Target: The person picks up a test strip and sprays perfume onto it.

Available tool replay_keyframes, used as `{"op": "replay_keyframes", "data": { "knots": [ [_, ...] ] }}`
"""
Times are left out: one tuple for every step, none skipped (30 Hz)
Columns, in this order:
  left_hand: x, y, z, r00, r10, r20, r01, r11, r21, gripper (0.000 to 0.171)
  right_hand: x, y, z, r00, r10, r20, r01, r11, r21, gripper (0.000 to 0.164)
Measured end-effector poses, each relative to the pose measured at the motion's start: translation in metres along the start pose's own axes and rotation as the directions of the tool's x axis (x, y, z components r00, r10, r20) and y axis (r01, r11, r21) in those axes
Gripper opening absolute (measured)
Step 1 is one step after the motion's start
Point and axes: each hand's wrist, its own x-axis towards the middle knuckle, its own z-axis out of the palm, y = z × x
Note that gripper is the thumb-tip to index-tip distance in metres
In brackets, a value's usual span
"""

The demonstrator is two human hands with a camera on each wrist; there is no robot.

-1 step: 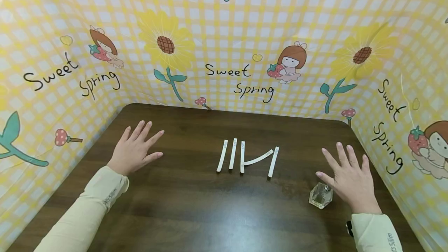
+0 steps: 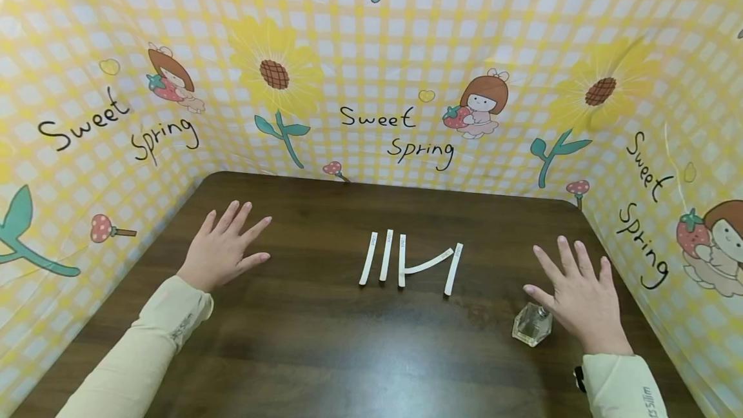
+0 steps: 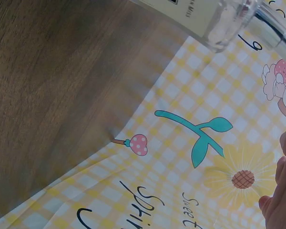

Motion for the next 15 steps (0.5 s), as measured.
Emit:
{"op": "replay_keyframes", "data": {
  "knots": [
    [-0.0004, -0.0005, 0.0004, 1.000, -0.002, 0.002, 0.002, 1.000, -0.001, 0.074, -0.0001, -0.0002, 0.0004, 1.000, 0.001, 0.004, -0.001, 1.000, 0.002, 0.074],
    [-0.0007, -0.0009, 0.0008, 1.000, -0.004, 0.005, 0.004, 1.000, -0.002, 0.073, -0.0002, -0.0004, 0.0008, 1.000, 0.002, 0.007, -0.002, 1.000, 0.005, 0.074],
    [-0.0008, -0.0011, 0.0012, 1.000, -0.005, 0.010, 0.005, 1.000, -0.003, 0.073, -0.0004, -0.0005, 0.0012, 1.000, 0.004, 0.010, -0.004, 1.000, 0.009, 0.074],
    [-0.0013, -0.0017, 0.0019, 1.000, -0.008, 0.017, 0.009, 1.000, -0.004, 0.073, -0.0007, -0.0007, 0.0020, 1.000, 0.006, 0.014, -0.006, 1.000, 0.014, 0.074],
    [-0.0016, -0.0022, 0.0026, 1.000, -0.010, 0.022, 0.010, 1.000, -0.005, 0.073, -0.0009, -0.0008, 0.0027, 1.000, 0.007, 0.015, -0.007, 1.000, 0.016, 0.073],
    [-0.0016, -0.0025, 0.0030, 1.000, -0.010, 0.025, 0.011, 1.000, -0.009, 0.072, -0.0012, -0.0007, 0.0033, 1.000, 0.006, 0.014, -0.006, 1.000, 0.017, 0.073],
    [-0.0013, -0.0026, 0.0035, 1.000, -0.010, 0.028, 0.010, 1.000, -0.009, 0.073, -0.0012, -0.0004, 0.0035, 1.000, 0.006, 0.014, -0.007, 1.000, 0.018, 0.073],
    [-0.0007, -0.0025, 0.0037, 0.999, -0.009, 0.031, 0.010, 1.000, -0.012, 0.073, -0.0013, 0.0000, 0.0038, 1.000, 0.007, 0.013, -0.007, 1.000, 0.017, 0.073],
    [0.0001, -0.0024, 0.0037, 0.999, -0.009, 0.034, 0.009, 1.000, -0.013, 0.073, -0.0010, 0.0007, 0.0036, 1.000, 0.005, 0.011, -0.005, 1.000, 0.016, 0.072],
    [0.0010, -0.0022, 0.0035, 0.999, -0.007, 0.035, 0.008, 1.000, -0.012, 0.073, -0.0007, 0.0015, 0.0034, 1.000, 0.004, 0.010, -0.004, 1.000, 0.017, 0.072],
    [0.0020, -0.0020, 0.0032, 0.999, -0.007, 0.036, 0.007, 1.000, -0.013, 0.073, -0.0002, 0.0022, 0.0030, 1.000, 0.004, 0.012, -0.004, 1.000, 0.020, 0.072],
    [0.0030, -0.0017, 0.0026, 0.999, -0.007, 0.037, 0.007, 1.000, -0.012, 0.073, 0.0005, 0.0029, 0.0023, 1.000, 0.005, 0.016, -0.005, 1.000, 0.026, 0.072],
    [0.0043, -0.0006, 0.0027, 0.999, -0.007, 0.039, 0.007, 1.000, -0.013, 0.072, 0.0000, 0.0038, 0.0015, 1.000, 0.008, 0.022, -0.009, 0.999, 0.033, 0.072],
    [0.0059, 0.0005, 0.0026, 0.999, -0.006, 0.043, 0.006, 1.000, -0.013, 0.072, -0.0005, 0.0048, 0.0008, 0.999, 0.011, 0.030, -0.012, 0.999, 0.043, 0.071],
    [0.0079, 0.0021, 0.0026, 0.999, -0.004, 0.044, 0.005, 1.000, -0.013, 0.072, -0.0009, 0.0059, 0.0001, 0.999, 0.016, 0.039, -0.018, 0.998, 0.057, 0.071]
  ]
}}
